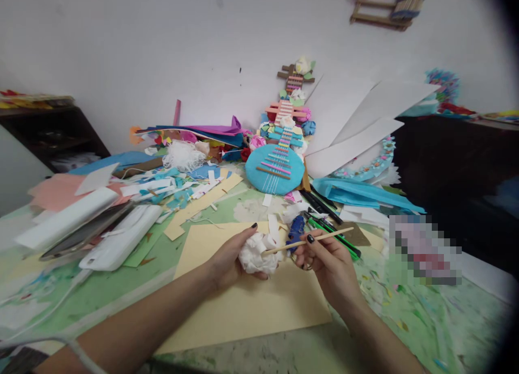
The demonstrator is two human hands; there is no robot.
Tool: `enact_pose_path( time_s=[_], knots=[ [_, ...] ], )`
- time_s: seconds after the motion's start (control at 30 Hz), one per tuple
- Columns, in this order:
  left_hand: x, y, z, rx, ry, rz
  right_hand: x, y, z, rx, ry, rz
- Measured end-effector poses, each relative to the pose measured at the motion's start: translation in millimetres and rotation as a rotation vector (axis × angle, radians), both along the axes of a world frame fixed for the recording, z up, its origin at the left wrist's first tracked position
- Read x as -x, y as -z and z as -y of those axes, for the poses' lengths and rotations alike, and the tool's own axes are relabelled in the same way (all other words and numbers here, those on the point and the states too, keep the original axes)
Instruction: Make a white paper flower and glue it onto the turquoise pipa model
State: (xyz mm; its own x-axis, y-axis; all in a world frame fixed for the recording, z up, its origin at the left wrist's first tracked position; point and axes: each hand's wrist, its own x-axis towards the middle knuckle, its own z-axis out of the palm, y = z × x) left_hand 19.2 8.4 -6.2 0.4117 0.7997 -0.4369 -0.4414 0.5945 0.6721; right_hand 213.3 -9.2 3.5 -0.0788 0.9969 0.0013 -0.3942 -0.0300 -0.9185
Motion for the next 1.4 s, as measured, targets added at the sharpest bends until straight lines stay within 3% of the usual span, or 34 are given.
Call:
enact_pose_path(
  time_s=[0.13,0.3,0.43,0.53,0.63,0.7,0.8,0.9,1.1,1.4],
  knots=[
    [3,2.7,1,-0.029,-0.029,-0.026,-4,-0.7,-2,-0.048,0.022,0.054],
    [6,4.3,0,-0.21,0.081,-0.099,-12,-6.6,-5,-0.088,0.148,0.067],
    [6,3.0,-1,-0.105,-0.03,-0.039,-20,-12.7,-4,-0.186,0.317,0.071],
    [7,0.6,-1,-0.021,-0.093,0.043,-22,-15.3,-1,-0.307,0.349,0.139],
    [6,-2.4,-1,-0.01,-0.125,0.127,-20,-14.9,4,-0.382,0.227,0.334],
    [4,-3.6,0,-0.038,-0.125,0.18,-16,-12.1,7,-0.487,0.166,0.602],
    [1,-3.6,1,-0.111,-0.094,0.218,-6,-3.5,11,-0.746,0.144,0.967],
    [-3,-3.5,5,-0.173,-0.087,0.177,4,7.2,12,-0.866,0.16,1.096],
    [-4,-4.7,11,-0.201,-0.028,0.111,10,17.8,11,-0.888,0.312,1.258],
    [-4,1.4,13,-0.233,0.109,0.098,9,18.9,9,-0.89,0.363,1.269]
  ],
)
